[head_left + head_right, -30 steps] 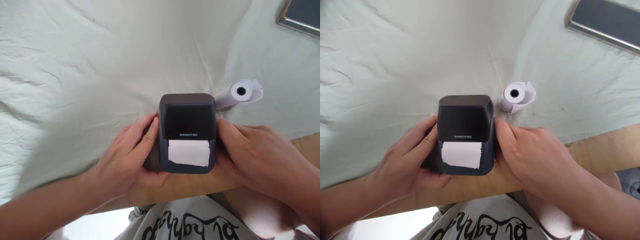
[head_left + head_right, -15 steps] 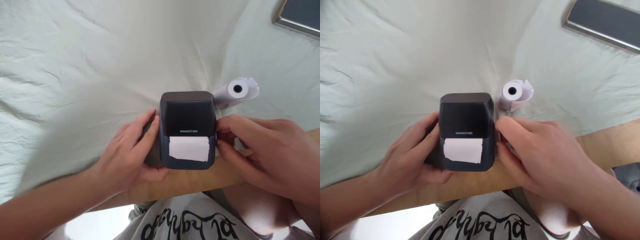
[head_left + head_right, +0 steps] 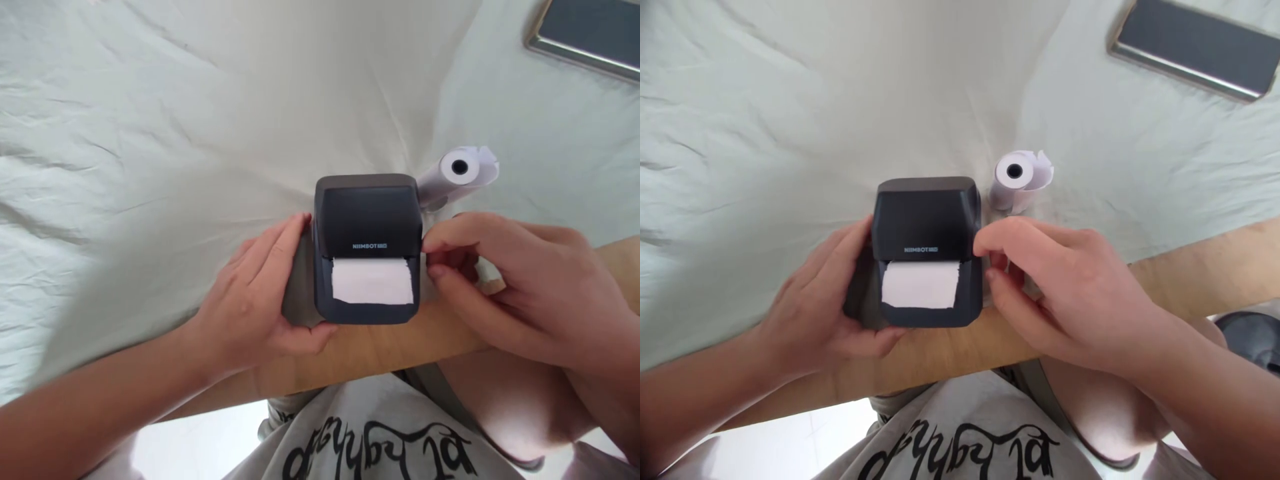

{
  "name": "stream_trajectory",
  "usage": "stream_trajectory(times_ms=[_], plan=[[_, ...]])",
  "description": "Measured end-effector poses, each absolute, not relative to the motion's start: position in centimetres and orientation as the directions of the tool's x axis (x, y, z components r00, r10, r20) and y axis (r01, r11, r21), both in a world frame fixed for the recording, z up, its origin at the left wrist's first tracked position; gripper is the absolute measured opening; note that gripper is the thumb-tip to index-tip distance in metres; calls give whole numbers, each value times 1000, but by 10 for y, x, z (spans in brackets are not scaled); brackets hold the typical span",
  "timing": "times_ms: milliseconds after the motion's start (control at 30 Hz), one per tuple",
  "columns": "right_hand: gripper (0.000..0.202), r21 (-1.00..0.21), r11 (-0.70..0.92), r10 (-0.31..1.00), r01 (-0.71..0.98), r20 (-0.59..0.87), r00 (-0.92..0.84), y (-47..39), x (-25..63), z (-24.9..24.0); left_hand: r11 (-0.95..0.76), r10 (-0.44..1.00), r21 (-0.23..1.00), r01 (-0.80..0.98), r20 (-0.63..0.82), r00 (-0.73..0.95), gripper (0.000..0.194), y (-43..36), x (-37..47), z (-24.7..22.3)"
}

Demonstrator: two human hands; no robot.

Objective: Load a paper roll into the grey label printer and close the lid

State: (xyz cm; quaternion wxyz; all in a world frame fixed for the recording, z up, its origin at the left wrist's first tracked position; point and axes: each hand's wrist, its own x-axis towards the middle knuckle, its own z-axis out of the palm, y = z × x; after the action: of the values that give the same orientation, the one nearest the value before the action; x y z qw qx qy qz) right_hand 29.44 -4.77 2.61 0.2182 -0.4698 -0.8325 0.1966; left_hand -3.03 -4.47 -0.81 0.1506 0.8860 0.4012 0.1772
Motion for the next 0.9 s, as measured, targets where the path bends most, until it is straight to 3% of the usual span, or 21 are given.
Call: stream_trajectory(times_ms=[100,267,433,567,667,900], plan=[[33,-467,476,878,745,208,-430,-47,299,31,-665,735,396,634,197,649,104,-43,-31,-9],[51,-407,576,816,709,234,-528,-38,307,35,-682,724,377,627,228,651,102,-43,-29,-11],[46,-487,530,848,694,309,-431,-38,291,35,-688,720,368,625,244,650,98,-44,-28,-12],[38,-565,359,933,743,196,-302,-37,285,36,-690,718,374,620,244,652,95,-45,-27,-12],[20,-476,327,945,816,196,-263,-30,285,40,-685,724,382,621,262,638,94,-46,-26,-13],[25,-345,505,859,791,295,-419,-18,276,45,-721,690,353,596,295,661,95,-45,-24,-14]])
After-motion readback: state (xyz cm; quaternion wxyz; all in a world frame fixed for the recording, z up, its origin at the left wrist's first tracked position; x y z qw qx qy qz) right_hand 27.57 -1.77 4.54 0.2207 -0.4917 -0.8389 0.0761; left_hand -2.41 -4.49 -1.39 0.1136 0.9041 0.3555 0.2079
